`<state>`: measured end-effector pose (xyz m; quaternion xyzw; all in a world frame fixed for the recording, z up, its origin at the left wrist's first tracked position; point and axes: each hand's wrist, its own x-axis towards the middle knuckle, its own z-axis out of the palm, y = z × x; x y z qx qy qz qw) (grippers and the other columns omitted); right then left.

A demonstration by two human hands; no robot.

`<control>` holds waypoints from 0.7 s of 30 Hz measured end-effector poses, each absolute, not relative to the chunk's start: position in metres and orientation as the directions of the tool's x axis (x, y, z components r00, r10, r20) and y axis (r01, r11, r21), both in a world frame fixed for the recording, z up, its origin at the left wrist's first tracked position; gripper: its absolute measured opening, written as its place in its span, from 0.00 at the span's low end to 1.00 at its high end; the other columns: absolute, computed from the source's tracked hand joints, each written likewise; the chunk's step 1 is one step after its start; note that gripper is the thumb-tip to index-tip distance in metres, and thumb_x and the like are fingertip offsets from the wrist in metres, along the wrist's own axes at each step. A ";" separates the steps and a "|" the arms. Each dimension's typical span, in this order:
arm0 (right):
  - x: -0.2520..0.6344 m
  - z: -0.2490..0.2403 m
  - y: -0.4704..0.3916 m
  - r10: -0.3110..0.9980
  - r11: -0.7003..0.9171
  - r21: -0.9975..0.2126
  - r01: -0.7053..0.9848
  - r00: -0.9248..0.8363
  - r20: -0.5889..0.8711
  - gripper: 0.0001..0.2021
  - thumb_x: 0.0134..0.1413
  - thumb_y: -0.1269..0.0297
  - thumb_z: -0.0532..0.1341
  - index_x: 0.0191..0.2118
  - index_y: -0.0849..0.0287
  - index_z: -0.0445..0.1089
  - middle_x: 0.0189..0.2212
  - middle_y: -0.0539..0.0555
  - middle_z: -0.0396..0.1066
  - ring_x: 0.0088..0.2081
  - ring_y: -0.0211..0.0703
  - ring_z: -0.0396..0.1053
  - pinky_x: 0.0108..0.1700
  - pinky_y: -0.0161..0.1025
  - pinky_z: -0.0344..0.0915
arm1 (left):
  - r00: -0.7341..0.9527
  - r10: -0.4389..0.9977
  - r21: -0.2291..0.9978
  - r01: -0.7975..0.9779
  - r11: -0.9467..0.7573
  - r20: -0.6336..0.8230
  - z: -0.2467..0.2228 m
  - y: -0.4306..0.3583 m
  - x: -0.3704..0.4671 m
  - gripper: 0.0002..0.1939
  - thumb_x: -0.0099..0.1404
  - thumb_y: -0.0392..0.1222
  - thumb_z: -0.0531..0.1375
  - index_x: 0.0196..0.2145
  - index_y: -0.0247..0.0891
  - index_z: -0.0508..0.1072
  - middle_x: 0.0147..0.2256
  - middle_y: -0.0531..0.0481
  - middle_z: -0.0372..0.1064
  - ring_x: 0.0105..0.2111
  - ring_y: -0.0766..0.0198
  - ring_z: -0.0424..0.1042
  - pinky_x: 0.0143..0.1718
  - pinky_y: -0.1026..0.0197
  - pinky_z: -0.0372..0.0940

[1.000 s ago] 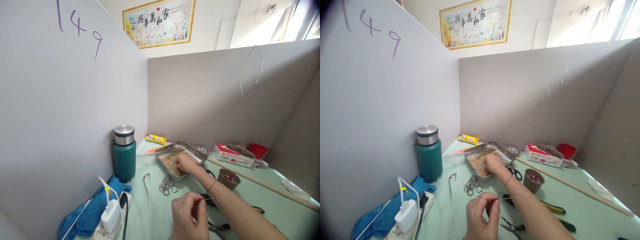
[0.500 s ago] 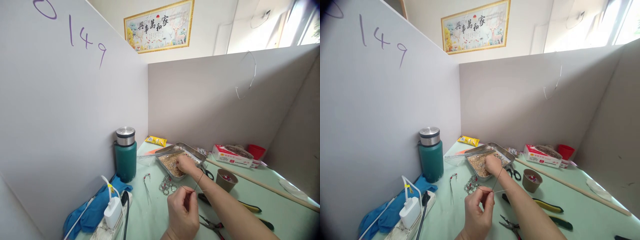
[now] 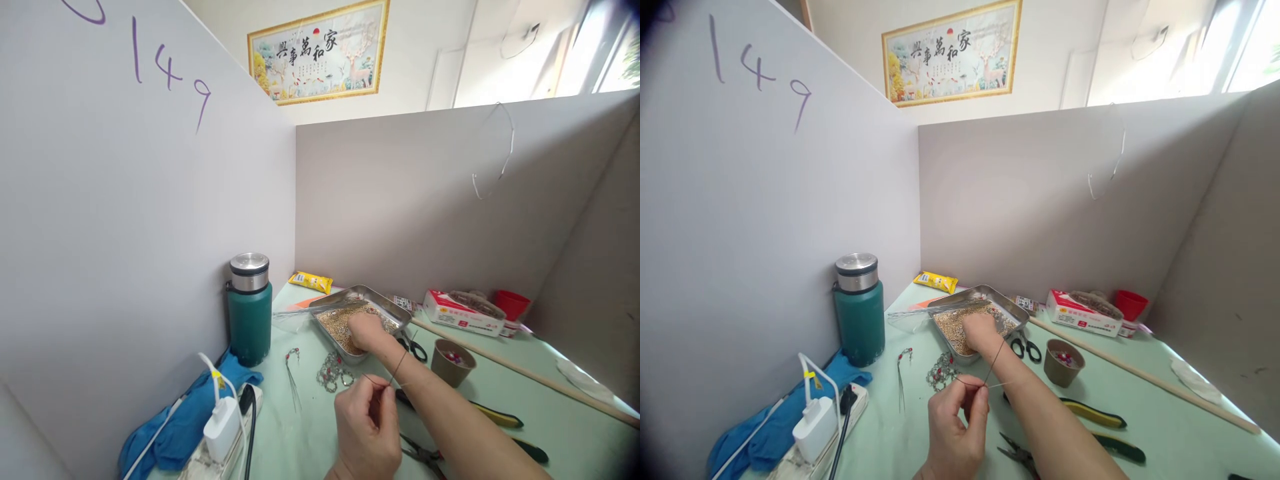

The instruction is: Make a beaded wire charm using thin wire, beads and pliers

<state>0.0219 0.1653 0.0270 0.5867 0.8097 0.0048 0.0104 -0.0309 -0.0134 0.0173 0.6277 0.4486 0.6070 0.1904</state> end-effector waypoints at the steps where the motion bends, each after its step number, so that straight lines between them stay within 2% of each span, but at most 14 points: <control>1: 0.022 0.028 0.165 0.951 0.308 -0.011 0.951 -0.308 0.012 0.11 0.54 0.61 0.57 0.39 0.64 0.67 0.39 0.55 0.68 0.40 0.42 0.67 0.43 0.46 0.63 | -0.143 0.803 0.795 0.315 -0.518 0.579 0.017 -0.013 -0.031 0.07 0.59 0.39 0.51 0.27 0.36 0.66 0.18 0.52 0.62 0.19 0.69 0.60 0.22 0.67 0.55; 4: 0.031 0.035 0.162 0.950 0.303 -0.140 0.942 -0.287 0.126 0.10 0.54 0.63 0.54 0.34 0.64 0.68 0.35 0.58 0.70 0.38 0.44 0.67 0.40 0.41 0.61 | -0.150 0.874 0.880 0.195 -0.432 0.462 0.018 -0.009 -0.031 0.09 0.59 0.41 0.51 0.26 0.36 0.65 0.19 0.52 0.62 0.18 0.70 0.60 0.21 0.67 0.55; 7: 0.054 0.043 0.152 0.937 0.322 -0.304 0.897 -0.256 0.238 0.11 0.54 0.66 0.47 0.32 0.62 0.66 0.30 0.56 0.70 0.34 0.42 0.66 0.35 0.36 0.58 | -0.103 0.970 0.974 -0.032 -0.222 0.218 0.018 -0.002 -0.030 0.10 0.58 0.44 0.52 0.25 0.35 0.64 0.18 0.54 0.62 0.12 0.73 0.55 0.15 0.68 0.50; 10: 0.086 0.044 0.127 0.935 0.329 -0.459 0.825 -0.216 0.282 0.14 0.55 0.64 0.42 0.29 0.59 0.62 0.25 0.50 0.66 0.28 0.38 0.63 0.29 0.33 0.57 | -0.013 1.000 0.981 -0.193 -0.019 0.017 0.015 0.004 -0.029 0.09 0.55 0.44 0.53 0.24 0.35 0.62 0.17 0.55 0.63 0.09 0.75 0.54 0.12 0.69 0.45; 12: 0.109 0.041 0.105 0.945 0.308 -0.552 0.775 -0.184 0.270 0.14 0.56 0.62 0.41 0.27 0.58 0.59 0.19 0.47 0.61 0.23 0.36 0.59 0.24 0.32 0.54 | 0.075 0.993 0.971 -0.214 0.109 -0.094 0.013 0.006 -0.027 0.08 0.52 0.43 0.55 0.22 0.35 0.61 0.15 0.54 0.63 0.08 0.74 0.55 0.11 0.69 0.44; 13: 0.120 0.039 0.094 0.954 0.290 -0.635 0.716 -0.167 0.248 0.14 0.56 0.60 0.42 0.26 0.57 0.58 0.18 0.46 0.58 0.20 0.34 0.55 0.21 0.30 0.52 | 0.116 0.983 0.965 -0.205 0.164 -0.142 0.011 0.006 -0.026 0.08 0.51 0.42 0.55 0.22 0.35 0.61 0.15 0.54 0.64 0.08 0.73 0.55 0.11 0.69 0.44; 14: 0.130 0.036 0.084 0.974 0.227 -0.817 0.529 -0.128 0.188 0.13 0.55 0.58 0.46 0.25 0.57 0.57 0.16 0.44 0.54 0.18 0.32 0.51 0.18 0.30 0.48 | 0.149 0.972 0.960 -0.188 0.206 -0.179 0.010 0.005 -0.025 0.08 0.50 0.42 0.56 0.21 0.35 0.61 0.15 0.54 0.64 0.08 0.73 0.55 0.10 0.69 0.43; 15: 0.138 0.033 0.074 0.986 0.155 -0.929 0.336 -0.103 0.128 0.12 0.54 0.56 0.49 0.25 0.57 0.57 0.15 0.43 0.52 0.16 0.31 0.48 0.17 0.29 0.44 | 0.173 0.964 0.959 -0.168 0.230 -0.201 0.009 0.004 -0.024 0.07 0.49 0.42 0.56 0.21 0.35 0.62 0.15 0.53 0.64 0.08 0.73 0.55 0.10 0.69 0.43; 16: 0.145 0.029 0.067 0.994 0.083 -0.986 0.143 -0.088 0.071 0.12 0.52 0.55 0.52 0.25 0.58 0.58 0.15 0.43 0.51 0.16 0.30 0.46 0.16 0.28 0.41 | 0.194 0.958 0.960 -0.144 0.240 -0.211 0.008 0.003 -0.023 0.08 0.48 0.42 0.56 0.21 0.35 0.62 0.14 0.54 0.64 0.08 0.73 0.55 0.11 0.69 0.44; 18: 0.154 0.023 0.056 0.997 -0.032 -0.984 -0.174 -0.074 -0.019 0.11 0.48 0.56 0.59 0.26 0.59 0.61 0.18 0.44 0.54 0.16 0.28 0.46 0.15 0.27 0.39 | 0.240 0.947 0.964 -0.102 0.245 -0.215 0.007 0.001 -0.021 0.08 0.48 0.42 0.57 0.21 0.35 0.62 0.15 0.53 0.65 0.08 0.73 0.55 0.11 0.69 0.44; 21: 0.158 0.014 0.052 0.993 -0.114 -0.906 -0.407 -0.077 -0.091 0.09 0.43 0.62 0.63 0.28 0.60 0.64 0.24 0.47 0.60 0.17 0.27 0.50 0.14 0.25 0.40 | 0.268 0.936 0.970 -0.025 0.242 -0.227 0.005 -0.001 -0.020 0.07 0.48 0.41 0.56 0.21 0.35 0.62 0.14 0.54 0.65 0.08 0.73 0.55 0.11 0.69 0.45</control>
